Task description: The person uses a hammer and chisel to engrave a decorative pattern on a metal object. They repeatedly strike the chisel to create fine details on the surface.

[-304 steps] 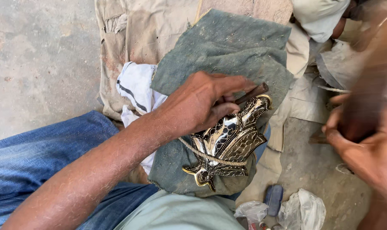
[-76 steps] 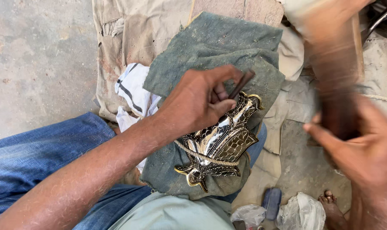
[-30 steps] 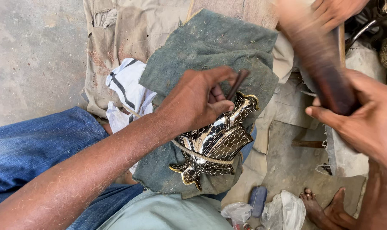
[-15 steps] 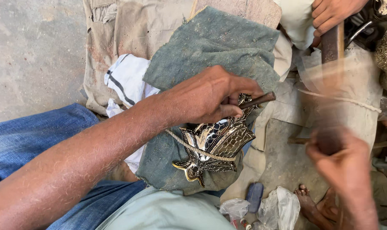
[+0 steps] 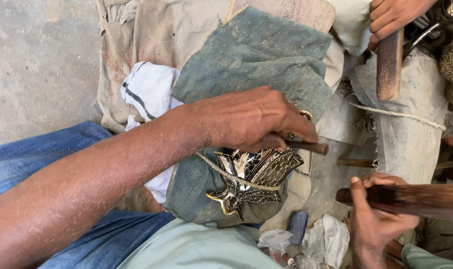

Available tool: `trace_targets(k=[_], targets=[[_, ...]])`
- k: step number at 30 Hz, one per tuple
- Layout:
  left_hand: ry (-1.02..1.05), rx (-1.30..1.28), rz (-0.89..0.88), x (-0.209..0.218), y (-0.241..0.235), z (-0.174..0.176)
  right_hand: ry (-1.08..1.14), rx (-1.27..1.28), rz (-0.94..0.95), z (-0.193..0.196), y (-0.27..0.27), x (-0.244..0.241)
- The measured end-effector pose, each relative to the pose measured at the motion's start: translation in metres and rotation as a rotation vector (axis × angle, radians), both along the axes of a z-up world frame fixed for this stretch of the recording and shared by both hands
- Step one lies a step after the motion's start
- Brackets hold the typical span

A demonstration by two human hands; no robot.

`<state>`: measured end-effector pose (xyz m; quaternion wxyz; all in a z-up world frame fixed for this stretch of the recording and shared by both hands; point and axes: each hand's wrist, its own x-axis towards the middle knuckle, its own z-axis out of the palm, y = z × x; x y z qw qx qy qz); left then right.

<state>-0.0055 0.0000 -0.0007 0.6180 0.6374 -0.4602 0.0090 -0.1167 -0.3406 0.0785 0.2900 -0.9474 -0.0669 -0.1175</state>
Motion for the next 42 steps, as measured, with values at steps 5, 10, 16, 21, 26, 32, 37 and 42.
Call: trace_targets(k=[5, 10, 16, 21, 26, 32, 37, 42], targets=[[-0.021, 0.146, -0.010, 0.000, -0.002, 0.004, 0.123, -0.382, -0.125, -0.015, -0.004, -0.014], [0.077, 0.025, 0.071, 0.006, 0.000, -0.001, 0.279, 0.557, -0.112, -0.013, 0.010, -0.020], [0.201, 0.225, -0.053, 0.020, -0.007, 0.001, 0.290, 0.754, -0.060, 0.022, 0.024, -0.022], [0.157, 0.152, -0.111, 0.029, -0.005, -0.006, 0.466, 0.594, -0.111, 0.039, 0.032, -0.023], [0.156, 0.079, -0.117, 0.024, -0.005, -0.013, 0.451, -0.205, -0.124, 0.052, 0.031, -0.020], [0.167, 0.060, -0.144, 0.023, -0.004, -0.018, 0.492, 0.434, -0.461, 0.067, 0.033, -0.010], [0.138, -0.096, -0.145, 0.019, -0.001, -0.021, 0.160, -0.457, -0.064, 0.072, 0.042, -0.014], [0.064, 0.061, -0.131, 0.015, -0.003, -0.015, 0.110, -0.655, 0.054, 0.070, 0.048, -0.015]])
